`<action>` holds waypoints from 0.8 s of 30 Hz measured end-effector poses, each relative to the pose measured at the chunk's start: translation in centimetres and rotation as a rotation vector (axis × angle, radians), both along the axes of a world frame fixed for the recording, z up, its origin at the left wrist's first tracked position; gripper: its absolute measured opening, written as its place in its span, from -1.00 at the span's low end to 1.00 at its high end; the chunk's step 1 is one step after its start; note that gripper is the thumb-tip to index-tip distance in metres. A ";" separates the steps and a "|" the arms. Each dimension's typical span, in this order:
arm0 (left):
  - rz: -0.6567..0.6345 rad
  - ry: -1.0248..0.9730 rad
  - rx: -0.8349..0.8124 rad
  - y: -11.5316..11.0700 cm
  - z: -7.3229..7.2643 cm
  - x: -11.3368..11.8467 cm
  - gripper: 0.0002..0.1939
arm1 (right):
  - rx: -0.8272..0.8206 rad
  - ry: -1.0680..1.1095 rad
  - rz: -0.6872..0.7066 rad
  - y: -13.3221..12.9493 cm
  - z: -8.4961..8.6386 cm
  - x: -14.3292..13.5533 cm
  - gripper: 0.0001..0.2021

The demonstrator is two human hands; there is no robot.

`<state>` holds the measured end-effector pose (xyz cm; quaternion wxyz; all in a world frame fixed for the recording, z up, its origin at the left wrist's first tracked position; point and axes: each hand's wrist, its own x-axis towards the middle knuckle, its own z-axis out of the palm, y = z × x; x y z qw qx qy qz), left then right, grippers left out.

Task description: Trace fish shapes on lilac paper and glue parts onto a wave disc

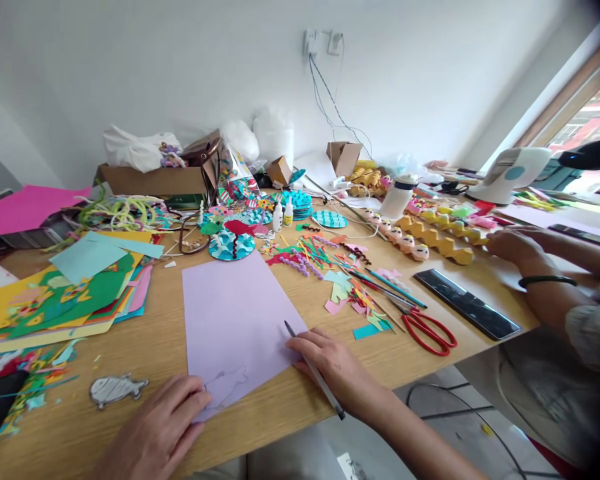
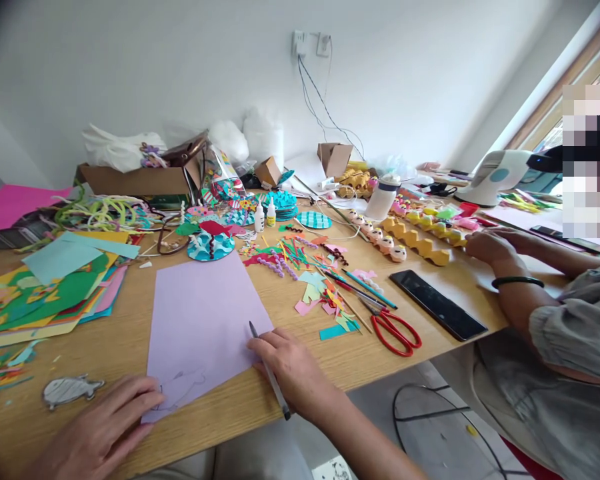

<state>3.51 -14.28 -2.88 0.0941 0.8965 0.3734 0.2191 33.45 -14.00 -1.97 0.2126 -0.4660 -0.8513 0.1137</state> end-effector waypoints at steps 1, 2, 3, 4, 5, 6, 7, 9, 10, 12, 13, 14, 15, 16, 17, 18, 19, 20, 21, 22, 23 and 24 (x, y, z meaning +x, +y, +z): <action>-0.004 -0.014 -0.046 0.0 -0.1 -0.1 -0.39 | -0.006 -0.001 -0.006 -0.1 0.0 -0.1 -0.77; -0.009 -0.034 -0.097 -0.1 -0.1 -0.2 -0.36 | -0.010 -0.003 -0.011 -0.2 0.0 -0.3 -0.77; -0.016 -0.057 -0.148 -0.1 -0.1 -0.2 -0.33 | -0.012 -0.005 -0.013 -0.3 0.0 -0.5 -0.77; -0.021 -0.080 -0.193 -0.2 0.0 -0.2 -0.30 | -0.009 -0.007 -0.014 -0.5 0.0 -0.6 -0.77; -0.021 -0.099 -0.231 -0.3 0.1 -0.2 -0.28 | -0.003 -0.009 -0.012 -0.6 -0.1 -0.8 -0.78; -0.012 -0.109 -0.263 -0.3 0.2 -0.2 -0.27 | 0.006 -0.010 -0.011 -0.8 -0.1 -1.0 -0.78; 0.004 -0.112 -0.285 -0.4 0.3 -0.1 -0.27 | 0.016 -0.012 -0.011 -1.0 -0.1 -1.2 -0.79; 0.050 -0.101 -0.304 -0.5 0.6 -0.1 -0.30 | 0.030 -0.017 -0.007 -1.4 -0.2 -1.6 -0.79; 0.070 -0.090 -0.290 -0.5 0.8 -0.1 -0.35 | 0.032 -0.018 -0.003 -1.6 -0.2 -1.8 -0.79; 0.087 -0.045 -0.229 -0.5 1.1 -0.5 -0.47 | 0.035 -0.014 0.012 -1.9 -0.3 -2.2 -0.79; 0.091 -0.018 -0.185 -0.4 1.3 -0.8 -0.53 | 0.038 -0.009 0.022 -2.1 -0.3 -2.3 -0.79; 0.095 0.014 -0.143 -0.3 1.6 -1.3 -0.59 | 0.043 0.000 0.033 -2.2 -0.3 -2.4 -0.79; 0.103 0.040 -0.100 -0.2 1.9 -2.0 -0.63 | 0.048 0.010 0.043 -2.3 -0.3 -2.5 -0.80; 0.118 0.065 -0.054 0.0 2.3 -2.7 -0.68 | 0.052 0.023 0.053 -2.3 -0.3 -2.5 -0.80; 0.128 0.104 -0.035 0.3 2.7 -3.6 -0.74 | 0.057 0.037 0.062 -2.3 -0.2 -2.4 -0.80; 0.142 0.132 0.004 0.7 3.1 -4.6 -0.77 | 0.059 0.049 0.066 -2.3 -0.2 -2.3 -0.80; 0.177 0.152 0.063 1.1 3.4 -5.7 -0.77 | 0.060 0.059 0.066 -2.2 -0.2 -2.1 -0.80; 0.211 0.216 0.064 1.6 3.7 -6.7 -0.77 | 0.061 0.065 0.065 -2.1 -0.2 -1.9 -0.79; 0.216 0.262 0.082 2.0 3.9 -7.7 -0.77 | 0.060 0.065 0.065 -2.0 -0.2 -1.7 -0.78; 0.212 0.307 0.090 2.6 4.1 -8.6 -0.76 | 0.054 0.062 0.070 -1.9 -0.1 -1.5 -0.76; 0.199 0.348 0.082 3.1 4.2 -9.3 -0.74 | 0.044 0.057 0.079 -1.8 0.0 -1.3 -0.72; 0.175 0.375 0.078 3.6 4.3 -9.9 -0.72 | 0.031 0.050 0.093 -1.7 0.2 -1.1 -0.68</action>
